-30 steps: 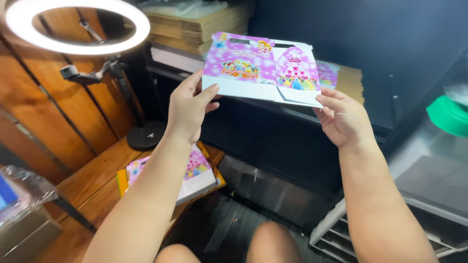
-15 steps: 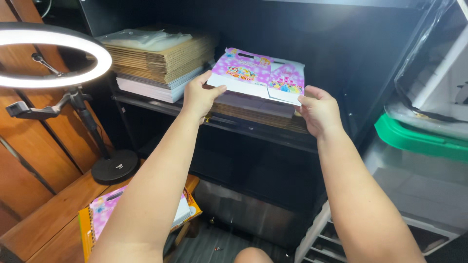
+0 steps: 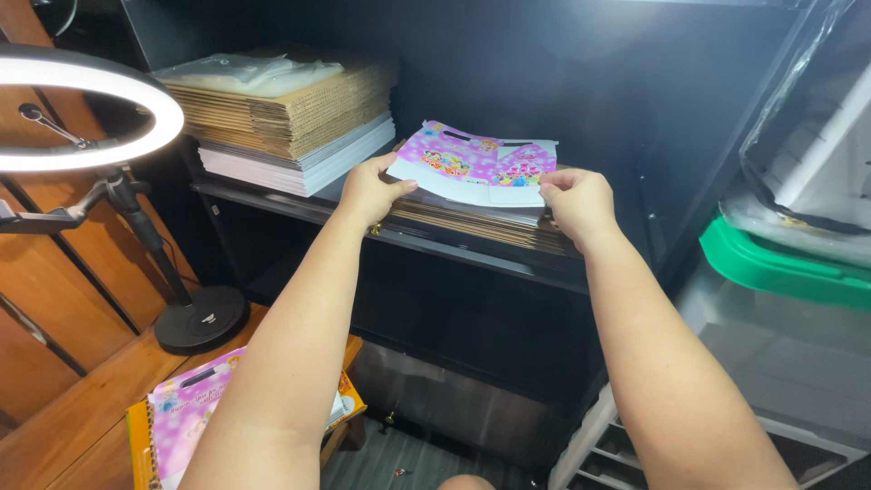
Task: The person sits on the floor and organizes flat cardboard pieces and printed paper sheets. They pick up the items from a wooden bench, fold the cardboard, and stack the paper sheets onto a black shelf.
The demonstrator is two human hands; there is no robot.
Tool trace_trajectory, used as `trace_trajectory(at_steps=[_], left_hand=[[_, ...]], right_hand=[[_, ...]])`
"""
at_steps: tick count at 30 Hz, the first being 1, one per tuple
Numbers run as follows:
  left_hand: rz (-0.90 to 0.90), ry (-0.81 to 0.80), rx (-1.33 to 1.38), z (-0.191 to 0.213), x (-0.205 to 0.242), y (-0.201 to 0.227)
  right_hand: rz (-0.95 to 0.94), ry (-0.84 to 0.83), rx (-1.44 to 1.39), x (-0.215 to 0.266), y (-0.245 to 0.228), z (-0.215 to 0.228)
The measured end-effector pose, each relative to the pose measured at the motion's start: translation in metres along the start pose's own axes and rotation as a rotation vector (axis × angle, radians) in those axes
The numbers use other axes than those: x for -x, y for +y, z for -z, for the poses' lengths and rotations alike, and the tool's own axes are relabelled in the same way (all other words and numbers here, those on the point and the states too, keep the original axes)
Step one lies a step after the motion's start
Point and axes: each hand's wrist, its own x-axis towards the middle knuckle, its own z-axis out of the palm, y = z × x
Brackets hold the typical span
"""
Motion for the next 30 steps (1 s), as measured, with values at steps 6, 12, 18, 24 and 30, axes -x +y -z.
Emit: trace_trajectory(at_steps=[6, 12, 18, 24, 30], left_hand=[[0.031, -0.051, -0.172, 0.002, 0.012, 0.006], [0.058, -0.083, -0.275, 0.008, 0.017, 0.012], [0.059, -0.085, -0.276, 0.007, 0.018, 0.011], [0.033, -0.090, -0.318, 0.004, 0.010, 0.002], [0.024, -0.092, -0.345, 0.004, 0.018, 0.007]], right_hand=[[0.010, -0.019, 0.270, -0.035, 0.042, -0.019], [0.086, -0.114, 0.427, -0.028, 0.038, -0.018], [0.053, -0.133, 0.396, -0.001, 0.009, 0.000], [-0.005, -0.113, 0.318, 0.004, 0.004, 0.006], [-0.009, -0.077, 0.317, 0.005, 0.007, 0.005]])
